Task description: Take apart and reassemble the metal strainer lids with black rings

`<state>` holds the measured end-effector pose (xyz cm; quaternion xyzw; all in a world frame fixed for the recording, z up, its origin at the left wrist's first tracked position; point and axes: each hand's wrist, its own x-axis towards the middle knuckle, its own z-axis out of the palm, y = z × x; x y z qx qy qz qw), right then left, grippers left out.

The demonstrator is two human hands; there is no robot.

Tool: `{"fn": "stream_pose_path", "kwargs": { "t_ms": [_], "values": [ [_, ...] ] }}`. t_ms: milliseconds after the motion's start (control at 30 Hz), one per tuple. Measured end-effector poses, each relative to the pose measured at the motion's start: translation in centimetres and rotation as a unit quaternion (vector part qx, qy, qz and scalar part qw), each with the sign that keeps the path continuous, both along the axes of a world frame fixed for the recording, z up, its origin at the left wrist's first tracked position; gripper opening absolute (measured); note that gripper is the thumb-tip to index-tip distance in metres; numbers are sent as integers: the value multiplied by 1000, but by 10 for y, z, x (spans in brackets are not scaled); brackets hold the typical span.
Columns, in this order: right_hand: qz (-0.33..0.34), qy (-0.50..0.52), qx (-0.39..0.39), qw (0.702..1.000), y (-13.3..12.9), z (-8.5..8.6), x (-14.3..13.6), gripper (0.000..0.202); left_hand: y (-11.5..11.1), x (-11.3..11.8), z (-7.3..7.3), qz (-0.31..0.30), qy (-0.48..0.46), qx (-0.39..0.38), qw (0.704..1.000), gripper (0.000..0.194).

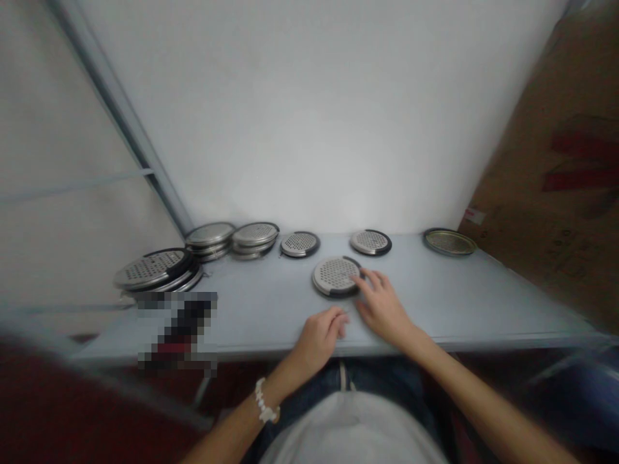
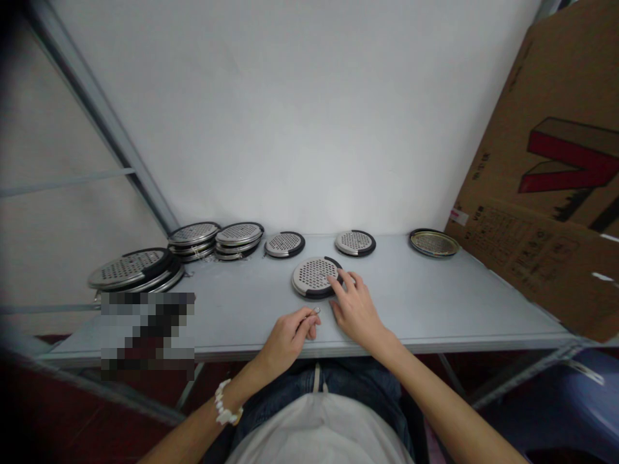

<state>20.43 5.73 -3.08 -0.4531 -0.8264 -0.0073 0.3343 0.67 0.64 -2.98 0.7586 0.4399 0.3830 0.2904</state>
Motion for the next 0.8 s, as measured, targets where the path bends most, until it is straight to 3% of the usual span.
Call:
{"fn": "stream_pose_path", "kwargs": {
  "t_ms": [200,300,433,533,600,700,800],
  "values": [
    [37,-59,-29,997,14,3,-6,31,0,0,2,32,-38,-14,999,32],
    [29,-65,-31,997,7,6,-6,37,-1,0,4,76,-78,-7,994,33],
    [33,-83,-9,996,-13,3,6,55,-2,0,6,117,-141,-11,983,35],
    [61,-96,33,993,-34,-5,20,58,-1,1,6,122,-165,-8,979,35],
    [98,-106,59,988,-49,-13,28,52,-1,1,4,122,-171,-9,978,35],
    [150,-91,100,979,-71,-21,40,22,0,1,2,121,-177,-18,977,36],
    [207,-43,125,969,-84,-21,54,34,1,1,1,116,-185,-27,976,36]
  ]
}}
